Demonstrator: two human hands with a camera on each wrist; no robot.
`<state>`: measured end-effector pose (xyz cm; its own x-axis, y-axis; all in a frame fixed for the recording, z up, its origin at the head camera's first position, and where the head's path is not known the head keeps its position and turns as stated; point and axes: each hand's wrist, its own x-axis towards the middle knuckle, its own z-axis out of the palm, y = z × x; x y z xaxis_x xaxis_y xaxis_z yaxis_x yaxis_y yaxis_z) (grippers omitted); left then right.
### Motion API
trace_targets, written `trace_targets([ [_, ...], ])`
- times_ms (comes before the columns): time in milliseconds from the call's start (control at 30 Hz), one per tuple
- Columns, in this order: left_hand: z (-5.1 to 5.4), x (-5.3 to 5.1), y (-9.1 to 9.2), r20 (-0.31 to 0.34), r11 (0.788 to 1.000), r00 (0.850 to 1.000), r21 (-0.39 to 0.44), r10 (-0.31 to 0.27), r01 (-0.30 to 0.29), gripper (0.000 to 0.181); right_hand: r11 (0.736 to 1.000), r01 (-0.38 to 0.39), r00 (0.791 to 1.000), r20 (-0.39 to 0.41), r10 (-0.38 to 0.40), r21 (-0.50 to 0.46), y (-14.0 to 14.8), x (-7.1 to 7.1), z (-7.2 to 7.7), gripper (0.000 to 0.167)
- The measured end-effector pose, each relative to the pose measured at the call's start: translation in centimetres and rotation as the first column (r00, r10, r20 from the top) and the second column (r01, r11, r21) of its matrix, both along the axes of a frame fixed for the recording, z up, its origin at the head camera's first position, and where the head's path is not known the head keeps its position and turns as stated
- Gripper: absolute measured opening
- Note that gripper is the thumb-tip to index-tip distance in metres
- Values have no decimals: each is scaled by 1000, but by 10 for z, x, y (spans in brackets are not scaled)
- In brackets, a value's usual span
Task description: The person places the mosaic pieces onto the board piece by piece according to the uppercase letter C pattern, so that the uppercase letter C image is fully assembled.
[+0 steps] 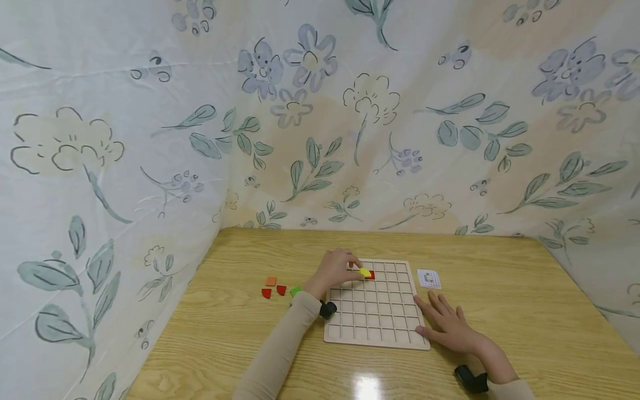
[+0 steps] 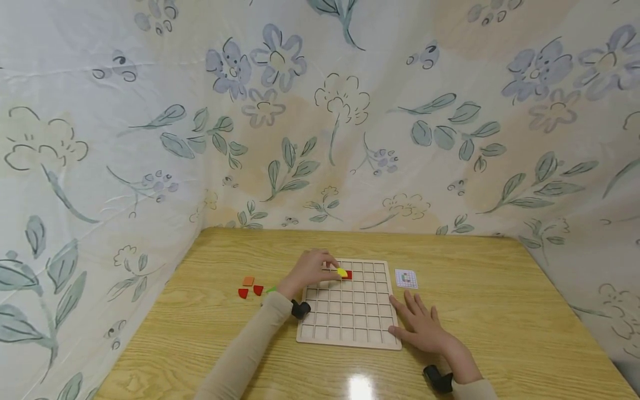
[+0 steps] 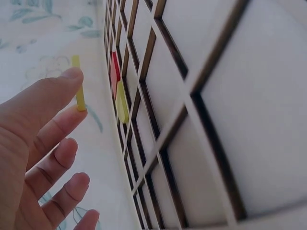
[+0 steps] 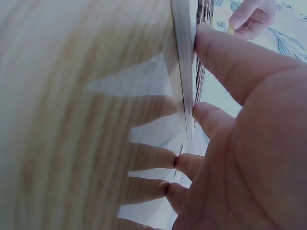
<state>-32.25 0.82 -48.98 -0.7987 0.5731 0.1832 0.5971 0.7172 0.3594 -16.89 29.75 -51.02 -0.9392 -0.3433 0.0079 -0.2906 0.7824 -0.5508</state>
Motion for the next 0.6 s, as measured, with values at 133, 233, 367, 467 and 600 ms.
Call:
trace_targets([
  [133,0,1,5,-8,1000,1000,-11,1,-1,26,1000,0,1000,7,0,8,1,-1,0,67],
  [233,3,3,9,-1,1000,1000,2,-4,4,25,1000,0,1000,7,0,7,1,-1,-1,67],
  [367,6,6,14,9,1000,1000,16,-9,9,24,1000,0,1000,11,0,2,1,-1,-1,67],
  [467,5,8,18,-2,1000,1000,-3,-7,7,24,1000,0,1000,11,0,4,1,-1,-1,67],
  [600,1,7,23,-20,1000,1000,-10,-12,12,25,1000,1,1000,5,-1,9,0,0,0,67],
])
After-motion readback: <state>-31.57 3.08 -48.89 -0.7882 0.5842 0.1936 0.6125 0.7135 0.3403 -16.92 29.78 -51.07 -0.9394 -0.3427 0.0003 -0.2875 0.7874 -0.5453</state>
